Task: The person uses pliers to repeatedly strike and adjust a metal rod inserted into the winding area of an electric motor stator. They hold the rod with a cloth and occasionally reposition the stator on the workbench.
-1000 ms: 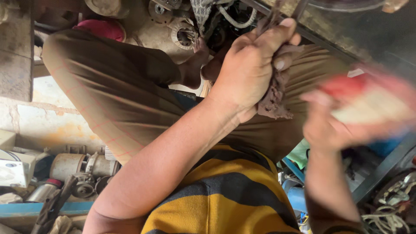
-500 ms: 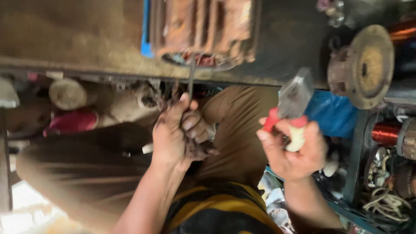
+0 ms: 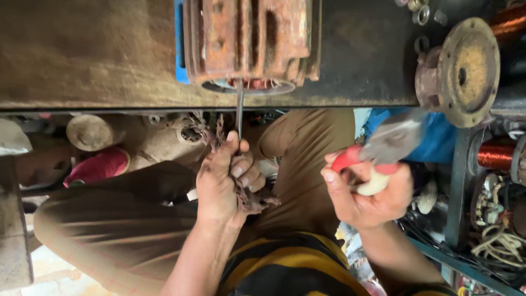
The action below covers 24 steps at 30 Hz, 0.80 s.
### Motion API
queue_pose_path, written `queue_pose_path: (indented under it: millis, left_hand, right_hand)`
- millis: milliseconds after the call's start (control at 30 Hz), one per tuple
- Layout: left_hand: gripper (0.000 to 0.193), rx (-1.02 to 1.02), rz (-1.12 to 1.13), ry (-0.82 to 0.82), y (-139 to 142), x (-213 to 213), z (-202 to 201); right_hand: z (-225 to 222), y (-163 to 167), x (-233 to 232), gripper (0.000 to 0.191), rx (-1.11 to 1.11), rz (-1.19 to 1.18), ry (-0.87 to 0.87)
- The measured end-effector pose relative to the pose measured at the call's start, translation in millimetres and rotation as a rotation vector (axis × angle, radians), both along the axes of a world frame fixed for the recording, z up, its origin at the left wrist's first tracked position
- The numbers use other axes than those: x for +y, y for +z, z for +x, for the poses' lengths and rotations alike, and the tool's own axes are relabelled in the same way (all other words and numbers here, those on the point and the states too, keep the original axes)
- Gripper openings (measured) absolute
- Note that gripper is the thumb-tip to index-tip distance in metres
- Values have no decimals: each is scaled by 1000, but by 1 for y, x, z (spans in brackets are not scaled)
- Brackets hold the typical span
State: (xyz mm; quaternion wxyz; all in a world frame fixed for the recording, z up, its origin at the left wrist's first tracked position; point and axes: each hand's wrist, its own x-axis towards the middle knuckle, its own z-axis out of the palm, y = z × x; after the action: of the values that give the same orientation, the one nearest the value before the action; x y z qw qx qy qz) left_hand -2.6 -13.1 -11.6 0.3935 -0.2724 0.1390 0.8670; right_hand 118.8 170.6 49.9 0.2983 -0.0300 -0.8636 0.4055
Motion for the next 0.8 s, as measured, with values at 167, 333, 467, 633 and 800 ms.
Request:
queue_pose_path:
  millis: [167,333,467,633,800]
  left_hand:
    - [30,39,25,13,-1,-1,-4]
    - [29,-9,-40,-14,-1,-1,-2]
    - [29,-35,-14,-9,-5,-2,-2]
    - [27,-18,58,18,-11,-6,3]
    - [30,-64,51,2,-14,-6,6]
  right_hand:
    - [-29,-3,-16,65,179,-68,106]
    - [-48,-6,-21,59,-356,275,255]
    - [-50,-3,-25,45,-210,70,102]
    - [-55,1,-26,57,-494,335,138]
    - [-56,-8,-29,53,-132,-68,25]
